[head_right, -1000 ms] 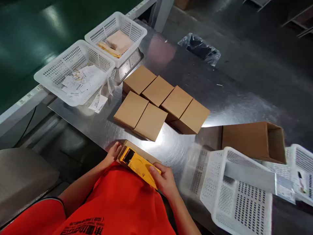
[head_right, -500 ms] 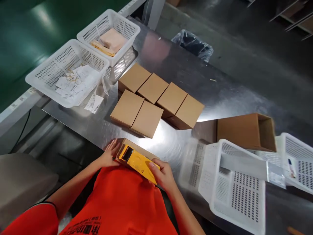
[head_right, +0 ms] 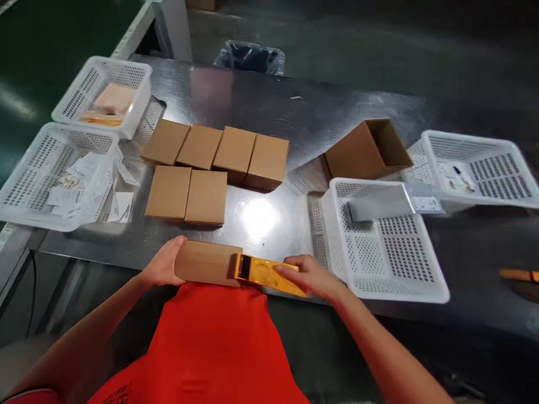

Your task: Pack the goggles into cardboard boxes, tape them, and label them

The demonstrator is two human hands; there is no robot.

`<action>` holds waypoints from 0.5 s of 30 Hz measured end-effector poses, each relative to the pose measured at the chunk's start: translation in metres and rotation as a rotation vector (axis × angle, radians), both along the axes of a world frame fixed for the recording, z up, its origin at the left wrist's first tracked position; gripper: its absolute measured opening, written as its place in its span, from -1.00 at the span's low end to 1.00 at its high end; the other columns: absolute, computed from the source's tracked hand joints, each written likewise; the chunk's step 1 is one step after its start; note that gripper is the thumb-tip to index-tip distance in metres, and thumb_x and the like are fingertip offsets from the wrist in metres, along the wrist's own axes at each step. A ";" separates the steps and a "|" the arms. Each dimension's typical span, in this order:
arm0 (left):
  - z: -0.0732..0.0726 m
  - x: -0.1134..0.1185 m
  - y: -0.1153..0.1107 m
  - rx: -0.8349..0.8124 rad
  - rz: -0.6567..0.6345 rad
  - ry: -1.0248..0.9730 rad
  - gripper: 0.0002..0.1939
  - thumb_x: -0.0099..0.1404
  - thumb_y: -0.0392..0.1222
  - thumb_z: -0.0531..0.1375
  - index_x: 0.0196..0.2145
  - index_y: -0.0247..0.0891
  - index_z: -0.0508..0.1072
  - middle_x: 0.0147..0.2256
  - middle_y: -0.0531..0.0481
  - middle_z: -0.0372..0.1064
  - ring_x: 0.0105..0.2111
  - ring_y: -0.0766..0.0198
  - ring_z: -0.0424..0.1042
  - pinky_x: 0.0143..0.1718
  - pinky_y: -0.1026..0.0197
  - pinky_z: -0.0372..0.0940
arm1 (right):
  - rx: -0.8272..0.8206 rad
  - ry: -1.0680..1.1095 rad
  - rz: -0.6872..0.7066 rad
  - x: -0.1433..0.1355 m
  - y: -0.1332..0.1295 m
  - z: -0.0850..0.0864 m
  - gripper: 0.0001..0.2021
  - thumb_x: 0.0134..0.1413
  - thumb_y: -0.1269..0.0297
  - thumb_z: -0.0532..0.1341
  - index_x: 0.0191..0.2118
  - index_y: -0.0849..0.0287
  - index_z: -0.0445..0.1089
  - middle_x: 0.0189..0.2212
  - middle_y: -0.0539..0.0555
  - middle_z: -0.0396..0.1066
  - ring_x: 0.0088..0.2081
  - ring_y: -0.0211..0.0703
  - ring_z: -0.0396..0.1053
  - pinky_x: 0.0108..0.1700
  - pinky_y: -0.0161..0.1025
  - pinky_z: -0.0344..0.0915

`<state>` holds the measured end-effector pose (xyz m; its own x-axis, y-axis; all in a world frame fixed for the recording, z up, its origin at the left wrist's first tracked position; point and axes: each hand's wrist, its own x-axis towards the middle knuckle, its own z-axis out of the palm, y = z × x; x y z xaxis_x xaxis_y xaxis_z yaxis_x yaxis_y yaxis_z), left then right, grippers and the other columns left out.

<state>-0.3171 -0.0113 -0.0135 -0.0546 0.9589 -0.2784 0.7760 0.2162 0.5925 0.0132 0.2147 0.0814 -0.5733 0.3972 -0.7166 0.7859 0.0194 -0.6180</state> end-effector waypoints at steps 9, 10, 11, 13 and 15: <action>0.017 0.022 0.016 0.016 -0.202 0.533 0.10 -0.13 0.02 0.31 0.26 -0.54 -0.03 0.32 -0.64 -0.18 0.32 -0.44 -0.10 0.24 -0.44 -0.10 | 0.296 -0.143 0.151 0.009 -0.001 -0.063 -0.62 0.10 0.01 0.13 -0.48 0.20 0.48 -0.51 0.11 0.45 -0.42 -0.16 0.34 -0.43 -0.30 0.08; 0.019 0.036 0.027 0.033 -0.270 0.573 0.10 -0.09 0.03 0.29 0.29 -0.55 -0.06 0.34 -0.64 -0.22 0.33 -0.41 -0.13 0.25 -0.44 -0.16 | 0.307 -0.152 0.144 -0.001 0.000 -0.065 -0.62 0.08 -0.01 0.14 -0.44 0.20 0.51 -0.47 0.14 0.49 -0.38 -0.12 0.38 -0.42 -0.30 0.10; 0.020 0.053 0.039 0.039 -0.337 0.577 0.10 -0.05 0.06 0.26 0.30 -0.54 -0.08 0.34 -0.61 -0.20 0.33 -0.36 -0.11 0.27 -0.41 -0.17 | 0.322 -0.170 0.144 -0.008 0.000 -0.066 -0.60 0.08 -0.02 0.14 -0.40 0.21 0.54 -0.41 0.17 0.52 -0.34 -0.07 0.42 -0.41 -0.29 0.13; 0.021 0.089 0.064 0.012 -0.434 0.531 0.08 -0.03 0.12 0.23 0.30 -0.53 -0.06 0.31 -0.57 -0.04 0.30 -0.30 0.01 0.28 -0.33 -0.13 | 0.349 -0.215 0.147 -0.016 0.001 -0.064 -0.55 0.07 -0.07 0.12 -0.31 0.22 0.57 -0.31 0.24 0.55 -0.27 0.03 0.47 -0.39 -0.27 0.19; 0.019 0.119 0.084 -0.030 -0.441 0.506 0.06 -0.06 0.14 0.24 0.27 -0.52 0.03 0.21 -0.55 0.14 0.21 -0.32 0.16 0.23 -0.33 -0.07 | 0.381 -0.242 0.145 -0.020 0.001 -0.061 -0.50 0.08 -0.10 0.09 -0.23 0.23 0.58 -0.23 0.29 0.55 -0.21 0.10 0.49 -0.35 -0.23 0.26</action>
<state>-0.1979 0.0732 0.0057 0.2101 0.9135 -0.3484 0.9759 -0.1742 0.1316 -0.0064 0.2158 0.0208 -0.4767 0.5863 -0.6549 0.8790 0.3293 -0.3449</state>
